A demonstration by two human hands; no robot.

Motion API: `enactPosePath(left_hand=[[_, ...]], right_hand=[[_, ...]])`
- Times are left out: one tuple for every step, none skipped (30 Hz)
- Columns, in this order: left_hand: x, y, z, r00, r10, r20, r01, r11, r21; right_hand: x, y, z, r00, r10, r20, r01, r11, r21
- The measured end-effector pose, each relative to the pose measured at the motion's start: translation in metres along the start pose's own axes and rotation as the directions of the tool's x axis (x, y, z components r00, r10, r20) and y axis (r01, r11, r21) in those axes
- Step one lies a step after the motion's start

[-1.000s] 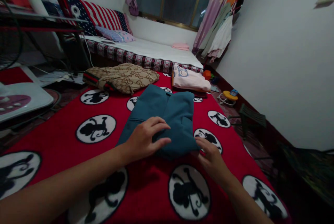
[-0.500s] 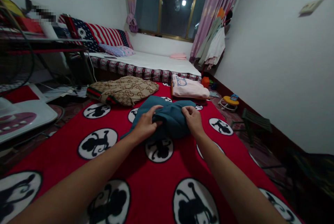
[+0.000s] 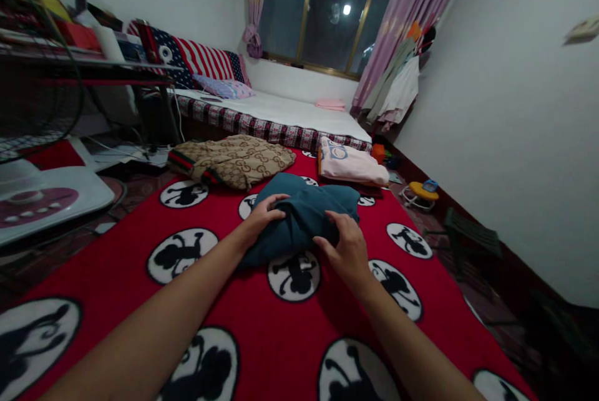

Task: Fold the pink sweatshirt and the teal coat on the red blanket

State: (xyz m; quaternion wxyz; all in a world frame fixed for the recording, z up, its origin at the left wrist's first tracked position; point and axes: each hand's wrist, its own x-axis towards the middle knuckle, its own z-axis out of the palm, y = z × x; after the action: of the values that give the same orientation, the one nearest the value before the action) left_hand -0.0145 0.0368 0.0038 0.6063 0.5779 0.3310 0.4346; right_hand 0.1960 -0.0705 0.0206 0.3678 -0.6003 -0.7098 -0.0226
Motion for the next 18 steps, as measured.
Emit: enactPosePath(left_hand=[[-0.003, 0.003, -0.001, 1.0, -0.008, 0.031, 0.01, 0.999, -0.046], [-0.007, 0.006, -0.001, 0.998, -0.018, 0.061, 0.024, 0.996, -0.091], [-0.01, 0.009, -0.002, 0.996, -0.032, 0.088, 0.044, 0.99, -0.132], [-0.013, 0.012, -0.001, 0.993, -0.046, 0.11, 0.064, 0.984, -0.163], [-0.016, 0.015, -0.001, 0.991, -0.058, 0.121, 0.08, 0.98, -0.183], [-0.018, 0.017, 0.0, 0.991, -0.064, 0.118, 0.086, 0.979, -0.187], [-0.019, 0.019, 0.001, 0.992, -0.064, 0.105, 0.081, 0.982, -0.172], [-0.02, 0.021, 0.003, 0.994, -0.055, 0.091, 0.067, 0.989, -0.132], [-0.02, 0.022, 0.006, 0.996, -0.039, 0.085, 0.045, 0.997, -0.068], [-0.021, 0.024, 0.01, 0.995, -0.02, 0.098, 0.018, 1.0, 0.016], [-0.022, 0.026, 0.015, 0.991, -0.003, 0.13, -0.012, 0.993, 0.116], [-0.025, 0.028, 0.021, 0.984, 0.012, 0.175, -0.052, 0.973, 0.227], [-0.028, 0.032, 0.028, 0.974, 0.031, 0.222, -0.107, 0.936, 0.336], [-0.033, 0.036, 0.035, 0.96, 0.055, 0.273, -0.174, 0.885, 0.432], [-0.038, 0.04, 0.041, 0.939, 0.082, 0.334, -0.252, 0.825, 0.506], [-0.044, 0.044, 0.048, 0.91, 0.106, 0.401, -0.333, 0.764, 0.553], [-0.051, 0.048, 0.054, 0.874, 0.119, 0.472, -0.406, 0.711, 0.573], [-0.057, 0.051, 0.059, 0.83, 0.114, 0.546, -0.468, 0.674, 0.571]], right_hand=[[0.002, -0.003, -0.001, 0.999, 0.017, 0.044, -0.018, 1.0, 0.016], [0.004, -0.006, -0.003, 0.995, 0.025, 0.094, -0.03, 0.998, 0.052], [0.006, -0.009, -0.005, 0.99, 0.026, 0.138, -0.041, 0.993, 0.107], [0.006, -0.012, -0.008, 0.984, 0.023, 0.175, -0.054, 0.983, 0.174], [0.005, -0.014, -0.011, 0.978, 0.017, 0.208, -0.068, 0.968, 0.242], [0.002, -0.016, -0.015, 0.969, 0.009, 0.245, -0.085, 0.95, 0.301], [-0.002, -0.017, -0.018, 0.955, -0.004, 0.297, -0.102, 0.935, 0.341], [-0.007, -0.017, -0.02, 0.927, -0.027, 0.374, -0.117, 0.926, 0.358], [-0.013, -0.017, -0.023, 0.887, -0.058, 0.458, -0.124, 0.925, 0.359], [-0.02, -0.017, -0.025, 0.843, -0.086, 0.53, -0.127, 0.927, 0.352], [-0.028, -0.016, -0.028, 0.81, -0.1, 0.578, -0.134, 0.928, 0.348], [-0.036, -0.015, -0.03, 0.795, -0.1, 0.599, -0.149, 0.924, 0.352], [-0.042, -0.013, -0.033, 0.799, -0.086, 0.595, -0.172, 0.916, 0.363], [-0.048, -0.011, -0.036, 0.821, -0.058, 0.568, -0.201, 0.902, 0.382], [-0.052, -0.008, -0.039, 0.846, -0.022, 0.533, -0.233, 0.884, 0.406], [-0.054, -0.004, -0.042, 0.859, 0.014, 0.513, -0.27, 0.862, 0.429], [-0.055, 0.001, -0.045, 0.864, 0.058, 0.501, -0.317, 0.835, 0.45], [-0.055, 0.007, -0.047, 0.857, 0.116, 0.503, -0.38, 0.8, 0.464]])
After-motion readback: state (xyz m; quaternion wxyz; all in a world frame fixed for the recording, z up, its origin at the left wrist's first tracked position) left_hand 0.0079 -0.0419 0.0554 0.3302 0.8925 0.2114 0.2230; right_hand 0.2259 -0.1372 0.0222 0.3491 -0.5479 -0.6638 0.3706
